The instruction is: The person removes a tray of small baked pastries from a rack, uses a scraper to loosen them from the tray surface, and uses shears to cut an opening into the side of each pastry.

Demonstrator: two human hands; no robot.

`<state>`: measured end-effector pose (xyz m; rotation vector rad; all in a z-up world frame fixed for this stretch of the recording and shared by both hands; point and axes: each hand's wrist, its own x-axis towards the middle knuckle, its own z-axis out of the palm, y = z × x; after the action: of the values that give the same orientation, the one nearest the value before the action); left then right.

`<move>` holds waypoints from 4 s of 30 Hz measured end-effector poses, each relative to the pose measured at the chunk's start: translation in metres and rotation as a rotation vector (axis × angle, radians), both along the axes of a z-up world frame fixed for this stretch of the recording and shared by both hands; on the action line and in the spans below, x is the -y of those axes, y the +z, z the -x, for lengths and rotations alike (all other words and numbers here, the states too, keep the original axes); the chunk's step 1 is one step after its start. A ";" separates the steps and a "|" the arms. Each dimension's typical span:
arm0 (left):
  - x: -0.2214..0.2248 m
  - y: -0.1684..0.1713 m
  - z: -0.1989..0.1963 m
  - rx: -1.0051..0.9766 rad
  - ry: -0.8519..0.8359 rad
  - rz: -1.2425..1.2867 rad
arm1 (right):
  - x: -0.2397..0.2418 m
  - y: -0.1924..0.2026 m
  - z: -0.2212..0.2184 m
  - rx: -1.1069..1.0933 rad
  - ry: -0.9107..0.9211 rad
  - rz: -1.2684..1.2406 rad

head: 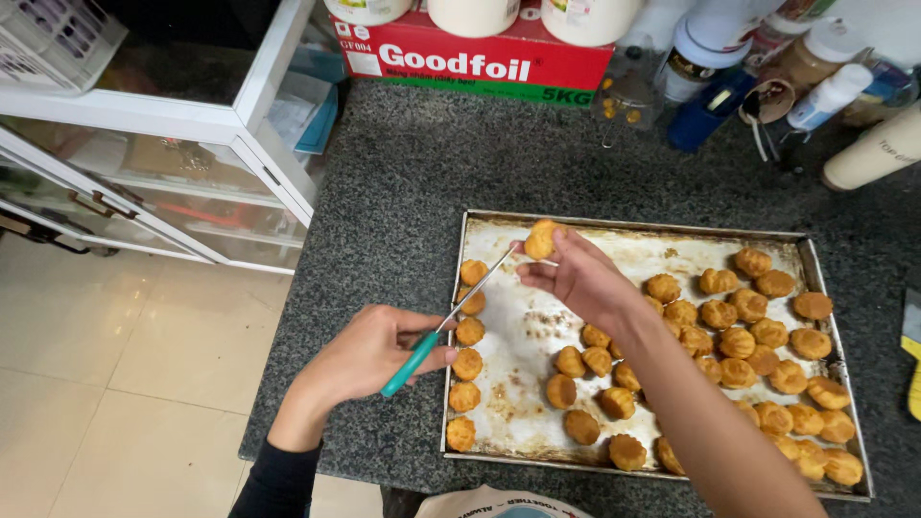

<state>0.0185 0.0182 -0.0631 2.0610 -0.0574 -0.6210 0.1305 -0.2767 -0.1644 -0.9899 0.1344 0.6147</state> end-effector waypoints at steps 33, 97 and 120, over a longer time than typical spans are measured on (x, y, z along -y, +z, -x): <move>0.002 0.016 0.024 0.091 -0.151 0.013 | -0.013 0.055 0.047 0.119 0.079 -0.112; -0.028 -0.038 -0.005 -0.106 0.198 0.016 | -0.070 -0.185 -0.082 0.519 0.113 0.927; 0.049 -0.053 0.014 0.118 -0.087 -0.081 | 0.069 -0.042 0.106 1.158 0.614 1.409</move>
<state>0.0040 -0.0311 -0.1165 2.1820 -0.1937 -0.5622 0.0249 -0.3458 -0.2063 -2.6626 -0.9280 0.3306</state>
